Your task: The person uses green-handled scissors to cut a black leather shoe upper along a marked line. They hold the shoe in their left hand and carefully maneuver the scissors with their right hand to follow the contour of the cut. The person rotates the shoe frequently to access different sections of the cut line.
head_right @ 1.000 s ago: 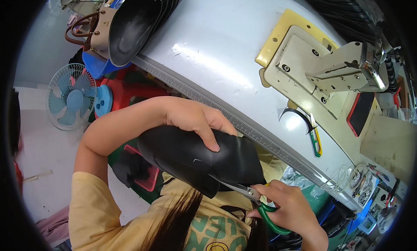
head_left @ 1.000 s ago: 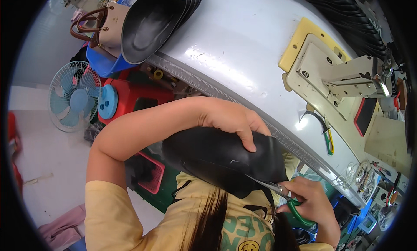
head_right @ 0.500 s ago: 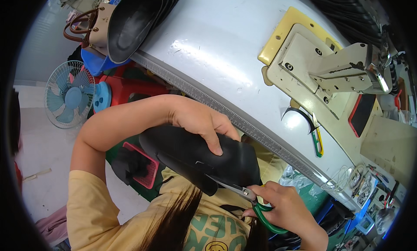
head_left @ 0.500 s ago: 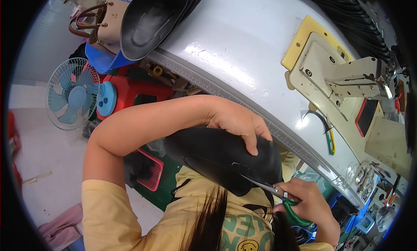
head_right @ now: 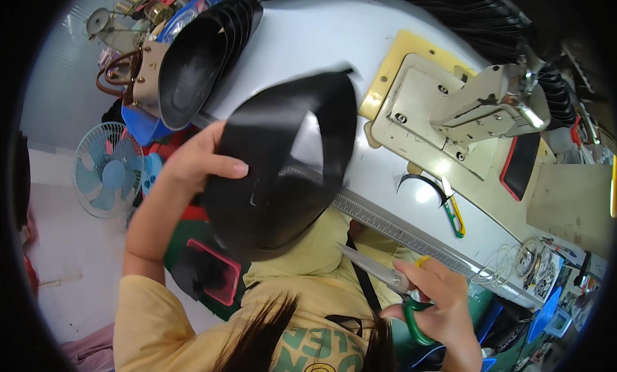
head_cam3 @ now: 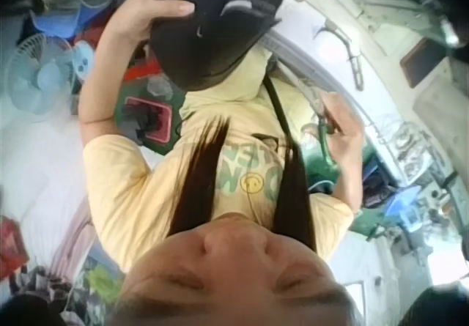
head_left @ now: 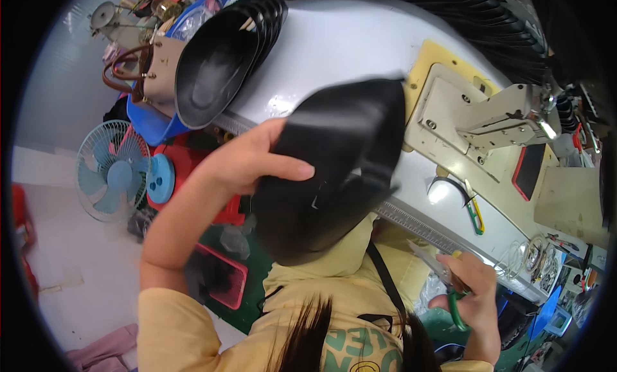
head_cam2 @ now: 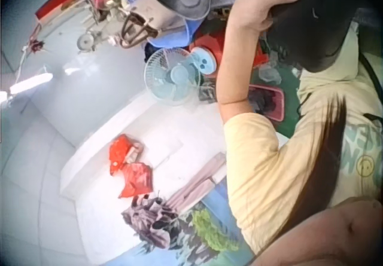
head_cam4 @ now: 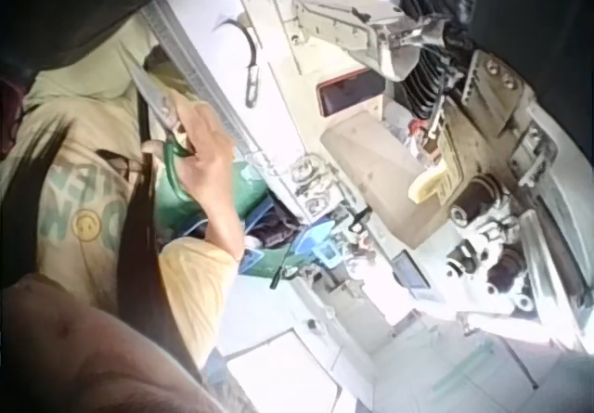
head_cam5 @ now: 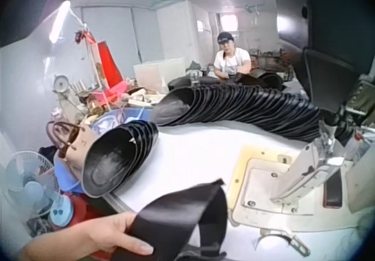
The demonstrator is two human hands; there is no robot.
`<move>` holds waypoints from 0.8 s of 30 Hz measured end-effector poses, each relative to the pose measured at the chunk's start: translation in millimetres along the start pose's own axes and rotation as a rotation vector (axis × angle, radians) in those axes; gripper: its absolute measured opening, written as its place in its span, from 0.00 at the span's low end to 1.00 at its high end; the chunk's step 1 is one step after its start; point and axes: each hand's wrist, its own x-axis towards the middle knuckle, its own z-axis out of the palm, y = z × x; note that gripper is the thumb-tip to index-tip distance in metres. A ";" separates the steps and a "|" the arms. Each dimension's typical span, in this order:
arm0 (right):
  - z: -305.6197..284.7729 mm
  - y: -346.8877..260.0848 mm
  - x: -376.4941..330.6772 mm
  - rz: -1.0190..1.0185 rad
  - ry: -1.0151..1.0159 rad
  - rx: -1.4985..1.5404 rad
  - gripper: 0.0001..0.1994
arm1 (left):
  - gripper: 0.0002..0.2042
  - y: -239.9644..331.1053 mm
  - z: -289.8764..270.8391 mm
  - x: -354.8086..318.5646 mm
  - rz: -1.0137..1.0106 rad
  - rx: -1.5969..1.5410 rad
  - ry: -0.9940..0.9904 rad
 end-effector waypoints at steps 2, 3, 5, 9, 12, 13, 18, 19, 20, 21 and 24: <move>14.9 -3.8 16.1 -0.053 0.116 0.014 0.33 | 0.25 -18.9 8.9 3.1 0.170 -0.117 0.050; 23.4 -5.3 23.3 -0.075 0.175 0.024 0.33 | 0.26 -28.0 18.1 5.8 0.243 -0.181 0.074; 38.7 -5.8 39.0 -0.080 0.255 0.026 0.33 | 0.25 -45.6 29.3 7.3 0.313 -0.209 0.047; 51.4 -4.2 46.7 -0.081 0.345 0.086 0.33 | 0.20 -68.8 47.3 11.9 0.388 -0.358 0.012; 52.3 -0.7 41.9 -0.058 0.314 0.088 0.33 | 0.18 -81.2 53.3 16.6 0.393 -0.429 0.024; 52.6 0.4 40.9 -0.054 0.302 0.099 0.33 | 0.18 -83.1 54.2 17.2 0.378 -0.432 0.023; 57.0 0.9 36.7 -0.077 0.317 0.141 0.33 | 0.17 -85.2 63.4 19.1 0.331 -0.433 0.030; 58.4 -0.1 36.7 -0.085 0.334 0.157 0.33 | 0.17 -87.3 63.3 18.6 0.345 -0.406 0.017; 58.6 -2.1 36.5 -0.083 0.333 0.148 0.33 | 0.17 -89.8 62.8 17.9 0.358 -0.376 0.004; 58.2 -4.6 36.0 -0.081 0.332 0.138 0.34 | 0.17 -91.4 62.7 16.9 0.371 -0.347 -0.009; 55.7 -8.8 32.0 -0.066 0.320 0.097 0.34 | 0.23 -93.4 62.7 11.3 0.385 -0.271 0.036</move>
